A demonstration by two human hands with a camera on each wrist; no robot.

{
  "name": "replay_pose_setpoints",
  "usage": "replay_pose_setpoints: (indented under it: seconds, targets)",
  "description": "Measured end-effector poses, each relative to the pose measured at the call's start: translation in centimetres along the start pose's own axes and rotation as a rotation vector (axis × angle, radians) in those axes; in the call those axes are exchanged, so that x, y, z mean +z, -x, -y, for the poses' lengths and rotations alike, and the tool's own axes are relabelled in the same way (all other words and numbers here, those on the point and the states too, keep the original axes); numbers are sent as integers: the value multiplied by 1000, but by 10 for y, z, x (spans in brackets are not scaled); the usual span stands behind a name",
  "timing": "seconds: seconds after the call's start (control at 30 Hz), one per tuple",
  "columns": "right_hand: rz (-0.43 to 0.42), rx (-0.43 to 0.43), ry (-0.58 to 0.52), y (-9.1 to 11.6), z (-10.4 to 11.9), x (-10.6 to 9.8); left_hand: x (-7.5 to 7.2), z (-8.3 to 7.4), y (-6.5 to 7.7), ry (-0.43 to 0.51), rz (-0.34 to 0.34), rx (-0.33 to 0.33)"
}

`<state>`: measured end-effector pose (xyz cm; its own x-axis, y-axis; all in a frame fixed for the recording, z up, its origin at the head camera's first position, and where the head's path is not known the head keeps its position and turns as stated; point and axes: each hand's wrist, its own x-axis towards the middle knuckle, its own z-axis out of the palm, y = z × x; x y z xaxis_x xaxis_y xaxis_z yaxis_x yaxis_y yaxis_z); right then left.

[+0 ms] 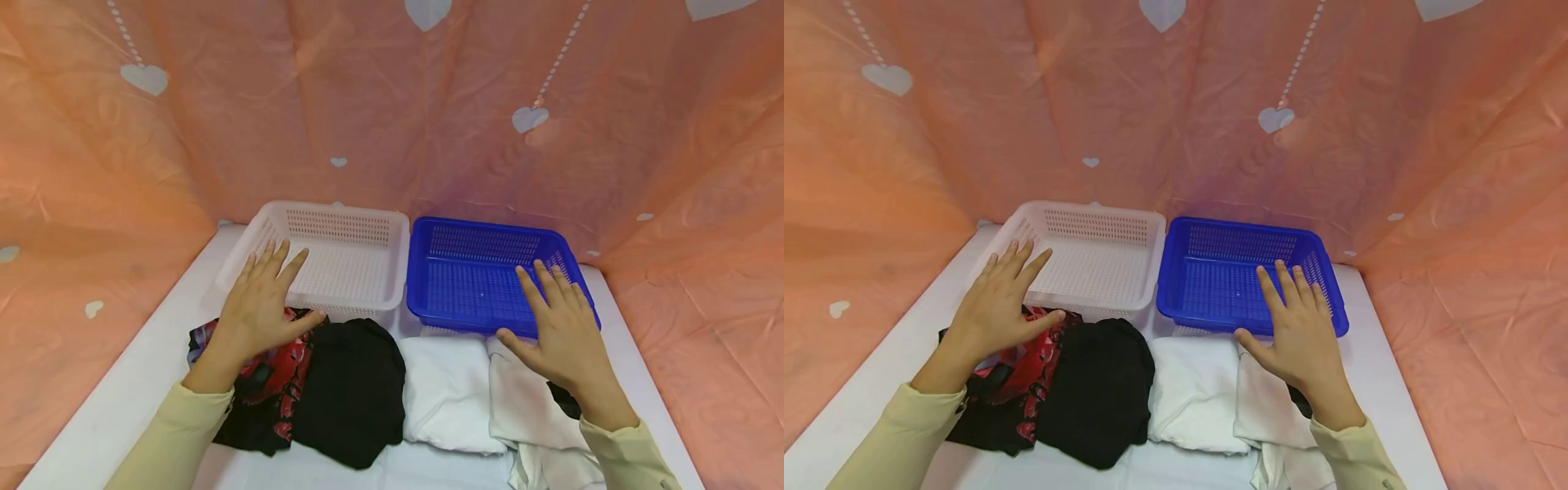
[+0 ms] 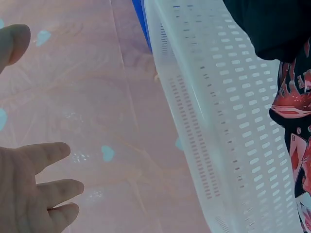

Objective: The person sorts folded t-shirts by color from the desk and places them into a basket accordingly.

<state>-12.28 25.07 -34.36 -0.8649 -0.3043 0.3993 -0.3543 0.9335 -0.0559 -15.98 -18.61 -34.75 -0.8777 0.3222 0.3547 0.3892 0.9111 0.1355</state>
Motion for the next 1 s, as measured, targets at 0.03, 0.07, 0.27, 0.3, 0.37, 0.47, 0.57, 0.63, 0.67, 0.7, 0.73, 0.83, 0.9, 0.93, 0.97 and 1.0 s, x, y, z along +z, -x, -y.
replay_pose_setpoints:
  seconds: [0.03, 0.07, 0.27, 0.3, 0.37, 0.47, 0.57, 0.63, 0.67, 0.7, 0.73, 0.83, 0.9, 0.93, 0.97, 1.0]
  targets:
    - [-2, -6, -1, 0, 2, 0, 0, -1, 1, 3, -10, 6]
    - [-4, -11, -4, 0, 5, -1, 0, -1, 3, 4, -20, 12]
    - [-29, -61, -25, 3, 20, 4, 3, -8, 15, -19, -30, 27]
    - [-30, -67, -29, 3, 22, 5, 4, -10, 18, -22, -25, 30]
    - [-30, -79, -37, 4, 27, 9, 7, -13, 23, -22, -17, 35]
    - [-22, -88, -59, 6, 34, 17, 13, -18, 30, -11, 5, 39]
    - [-16, -105, -82, 8, 41, 26, 20, -22, 38, 21, 34, 31]
    - [-14, -116, -102, 8, 47, 32, 26, -24, 43, 55, 46, 21]
    - [-10, -117, -122, 9, 50, 36, 29, -25, 46, 73, 49, 17]
    - [-3, -118, -144, 9, 54, 39, 32, -26, 49, 93, 51, 13]
    - [8, -111, -173, 10, 57, 42, 35, -27, 51, 110, 51, 11]
    - [52, -69, -291, 13, 71, 53, 45, -30, 59, 157, 42, -5]
    - [80, -40, -373, 16, 81, 61, 52, -31, 63, 193, 42, -30]
    - [93, -26, -412, 17, 86, 65, 55, -32, 66, 214, 49, -49]
    - [102, -14, -455, 18, 91, 70, 58, -32, 68, 238, 59, -72]
    - [118, 0, -502, 19, 96, 74, 61, -32, 71, 265, 70, -94]
